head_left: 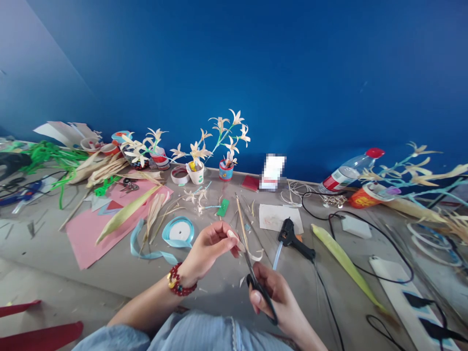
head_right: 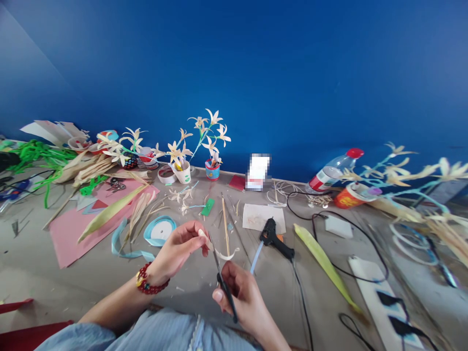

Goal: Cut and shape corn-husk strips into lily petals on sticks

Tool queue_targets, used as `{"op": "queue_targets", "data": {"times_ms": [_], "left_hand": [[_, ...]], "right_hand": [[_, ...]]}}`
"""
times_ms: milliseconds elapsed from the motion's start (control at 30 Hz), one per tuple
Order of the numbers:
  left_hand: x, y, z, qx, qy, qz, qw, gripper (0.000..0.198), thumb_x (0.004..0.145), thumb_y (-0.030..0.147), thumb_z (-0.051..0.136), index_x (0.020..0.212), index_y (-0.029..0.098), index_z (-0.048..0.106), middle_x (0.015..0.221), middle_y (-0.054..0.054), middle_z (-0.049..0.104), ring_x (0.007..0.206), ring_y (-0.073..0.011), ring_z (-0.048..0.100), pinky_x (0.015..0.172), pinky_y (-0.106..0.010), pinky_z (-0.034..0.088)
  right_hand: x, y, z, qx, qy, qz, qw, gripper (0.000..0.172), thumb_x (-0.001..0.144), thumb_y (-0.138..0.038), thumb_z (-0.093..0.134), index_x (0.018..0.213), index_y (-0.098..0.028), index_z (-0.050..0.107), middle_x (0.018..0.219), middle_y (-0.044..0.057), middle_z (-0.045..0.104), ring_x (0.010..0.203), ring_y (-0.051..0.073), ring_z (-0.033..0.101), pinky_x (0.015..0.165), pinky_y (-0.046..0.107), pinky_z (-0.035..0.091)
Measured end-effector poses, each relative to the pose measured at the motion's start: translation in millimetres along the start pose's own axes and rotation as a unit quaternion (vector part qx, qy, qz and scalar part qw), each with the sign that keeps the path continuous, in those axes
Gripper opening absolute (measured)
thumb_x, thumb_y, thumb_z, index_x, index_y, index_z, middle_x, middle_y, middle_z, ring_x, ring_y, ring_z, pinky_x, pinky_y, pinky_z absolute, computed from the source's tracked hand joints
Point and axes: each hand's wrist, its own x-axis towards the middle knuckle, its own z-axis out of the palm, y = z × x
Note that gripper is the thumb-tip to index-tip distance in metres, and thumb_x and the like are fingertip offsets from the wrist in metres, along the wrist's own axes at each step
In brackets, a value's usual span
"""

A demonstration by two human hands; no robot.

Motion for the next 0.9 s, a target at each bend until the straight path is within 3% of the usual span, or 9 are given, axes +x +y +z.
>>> {"op": "queue_targets", "data": {"times_ms": [900], "left_hand": [[-3.4,-0.5,6.6,-0.001,-0.003,0.01,1.0,0.021,0.08,0.025,0.077,0.076,0.013,0.06,0.074,-0.003,0.066,0.066,-0.0123,0.064,0.062,-0.024,0.054]], "right_hand": [[1.1,9.0,-1.9,-0.022,0.02,-0.019,0.999,0.061,0.07,-0.079,0.065,0.076,-0.02,0.046,0.062,-0.004,0.05,0.052,0.011,0.041,0.048,0.024,0.027]]}}
